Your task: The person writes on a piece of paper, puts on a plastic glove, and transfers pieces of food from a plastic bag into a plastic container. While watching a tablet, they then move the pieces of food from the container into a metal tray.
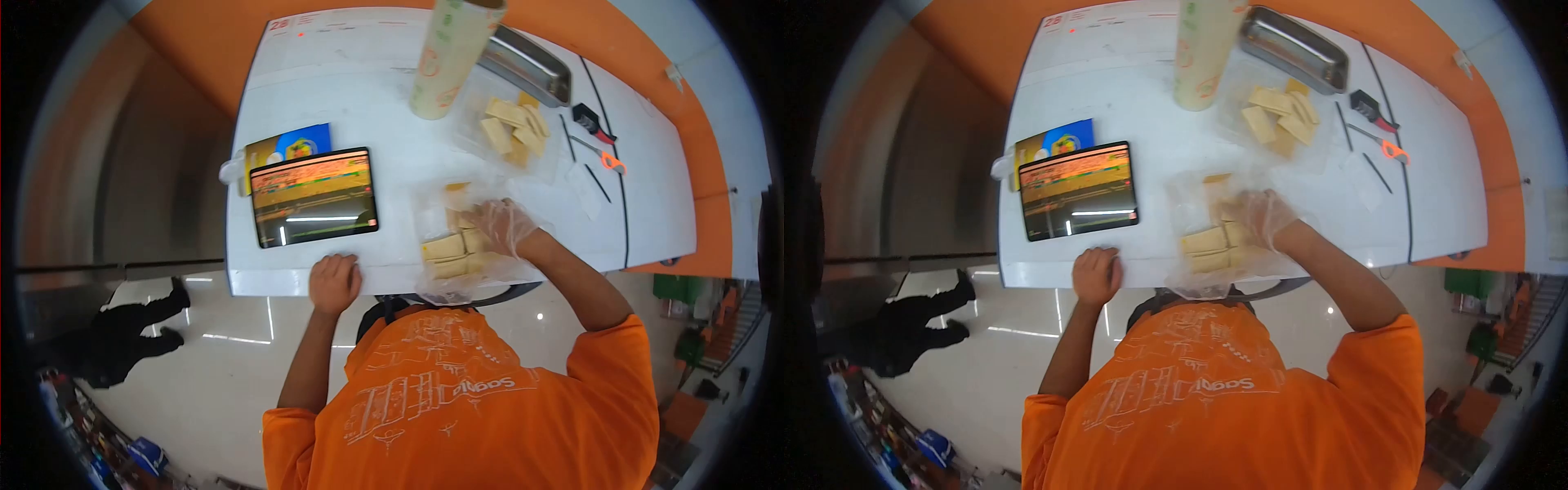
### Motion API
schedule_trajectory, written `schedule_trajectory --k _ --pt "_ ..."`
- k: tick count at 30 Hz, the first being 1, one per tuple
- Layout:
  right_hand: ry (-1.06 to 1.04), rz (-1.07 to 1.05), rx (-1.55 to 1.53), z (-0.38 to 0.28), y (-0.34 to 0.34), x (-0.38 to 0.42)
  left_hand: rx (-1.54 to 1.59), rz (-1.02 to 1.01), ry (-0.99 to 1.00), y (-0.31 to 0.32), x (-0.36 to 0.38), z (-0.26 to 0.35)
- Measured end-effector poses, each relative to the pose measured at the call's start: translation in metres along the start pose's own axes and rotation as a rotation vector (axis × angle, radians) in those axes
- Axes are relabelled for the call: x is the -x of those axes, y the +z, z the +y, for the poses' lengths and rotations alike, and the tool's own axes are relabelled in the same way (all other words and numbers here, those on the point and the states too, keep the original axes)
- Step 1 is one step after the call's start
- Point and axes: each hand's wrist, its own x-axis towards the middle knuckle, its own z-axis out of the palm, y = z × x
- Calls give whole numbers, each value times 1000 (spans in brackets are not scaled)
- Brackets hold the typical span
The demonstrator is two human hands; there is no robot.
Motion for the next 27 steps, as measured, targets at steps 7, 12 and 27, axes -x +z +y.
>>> schedule_trajectory --k 7,12,27 --pt "-97 223 65 8 35 3 20 14 -3 -5 1 0" --pt "-98 225 53 3 34 -2 14 35 -1 -5 0 0" --pt "-209 327 -97 9 42 7 6 25 1 -2 0 -1"
